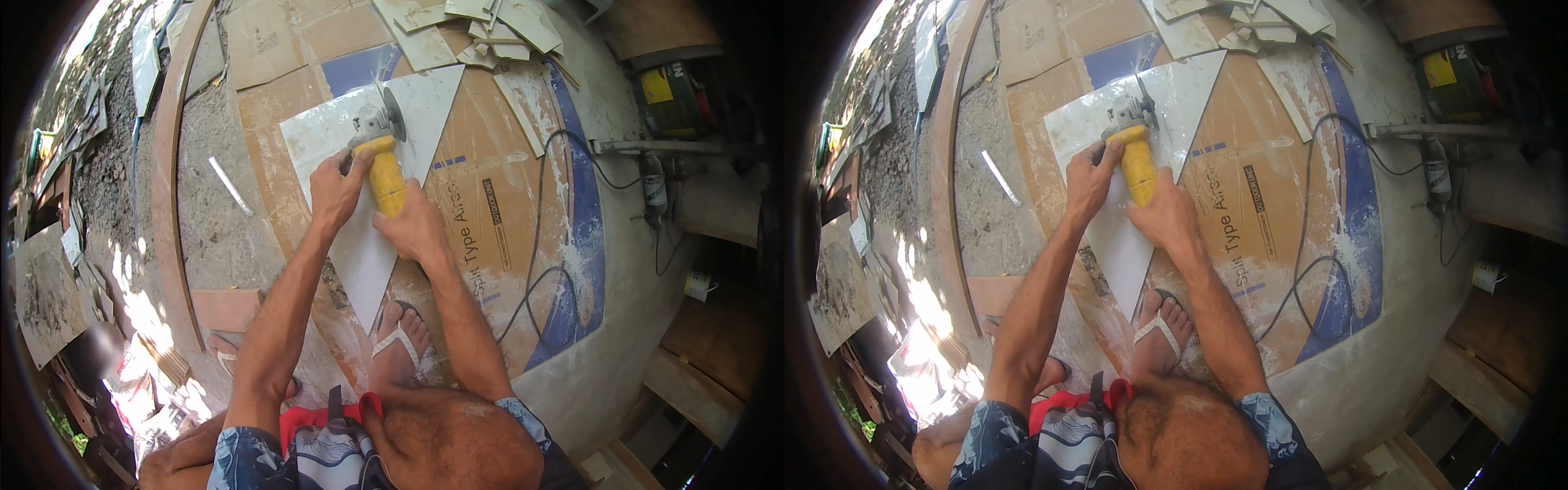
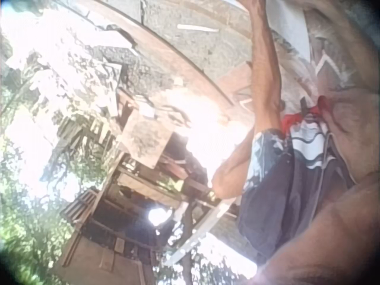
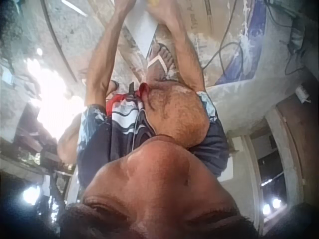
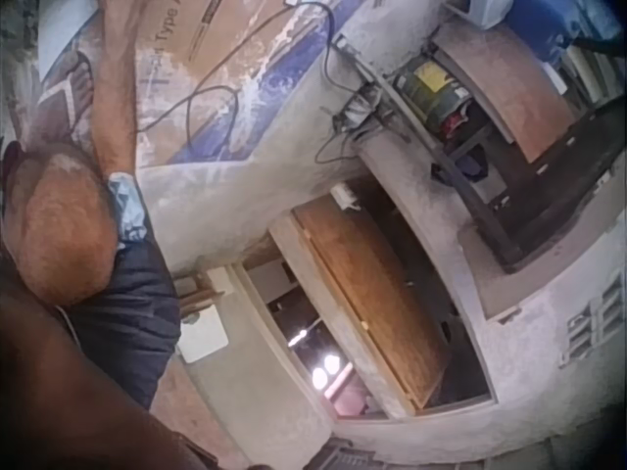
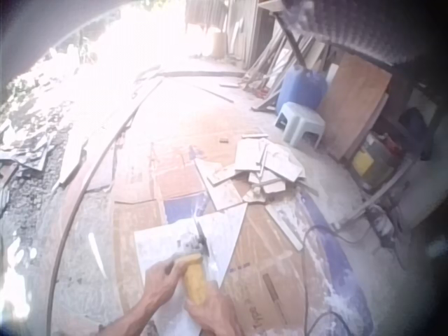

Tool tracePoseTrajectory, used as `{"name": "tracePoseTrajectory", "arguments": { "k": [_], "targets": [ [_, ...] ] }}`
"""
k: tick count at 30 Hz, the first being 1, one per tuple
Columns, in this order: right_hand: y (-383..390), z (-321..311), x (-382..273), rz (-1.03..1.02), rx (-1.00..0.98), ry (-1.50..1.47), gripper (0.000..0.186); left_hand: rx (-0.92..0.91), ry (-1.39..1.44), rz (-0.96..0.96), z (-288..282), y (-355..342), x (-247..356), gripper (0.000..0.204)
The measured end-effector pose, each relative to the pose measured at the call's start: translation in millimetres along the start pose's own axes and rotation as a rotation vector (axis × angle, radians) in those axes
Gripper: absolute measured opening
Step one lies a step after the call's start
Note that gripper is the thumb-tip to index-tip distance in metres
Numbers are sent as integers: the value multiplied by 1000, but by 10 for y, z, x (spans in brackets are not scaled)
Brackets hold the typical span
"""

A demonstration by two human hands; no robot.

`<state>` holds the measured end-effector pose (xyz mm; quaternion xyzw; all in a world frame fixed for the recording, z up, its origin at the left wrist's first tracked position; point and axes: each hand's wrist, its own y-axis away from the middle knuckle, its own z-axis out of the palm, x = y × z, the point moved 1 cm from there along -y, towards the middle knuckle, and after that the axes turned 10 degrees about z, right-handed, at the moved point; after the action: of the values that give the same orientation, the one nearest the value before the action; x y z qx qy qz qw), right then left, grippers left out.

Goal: The person uses a handheld angle grinder to cut white ceramic tiles on a cardboard-covered floor. They repeatedly position tiles, cut along straight lines, and separate the pieces, leaving cut tiles and offcuts on the floor.

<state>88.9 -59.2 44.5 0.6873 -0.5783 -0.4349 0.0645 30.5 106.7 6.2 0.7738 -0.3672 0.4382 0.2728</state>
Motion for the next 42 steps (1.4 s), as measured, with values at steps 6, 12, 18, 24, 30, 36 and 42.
{"name": "tracePoseTrajectory", "arguments": {
  "k": [6, 12, 18, 24, 30, 36, 42],
  "targets": [
    [-32, 23, -17, -29, 27, 7, 63, 55, 50, 42, 38, -46, -62, 72],
    [-43, 27, 7, -29, 20, -4, 61, 26, 33, 8, 37, -48, -94, 74],
    [10, 25, 18, -9, 9, -13, 62, 19, 18, 3, 37, 5, -115, 76],
    [10, 51, 57, -15, 24, 3, 61, 14, 23, 27, 37, 27, -85, 76],
    [-16, 59, 59, -21, 16, 0, 60, 31, 34, 27, 43, 18, -88, 75],
    [-20, 63, 56, -1, 13, 13, 61, 0, 18, 15, 26, 12, -69, 74],
    [3, 52, 44, 8, 16, 14, 62, 22, 15, 29, 46, 22, -94, 74]
  ]
}}
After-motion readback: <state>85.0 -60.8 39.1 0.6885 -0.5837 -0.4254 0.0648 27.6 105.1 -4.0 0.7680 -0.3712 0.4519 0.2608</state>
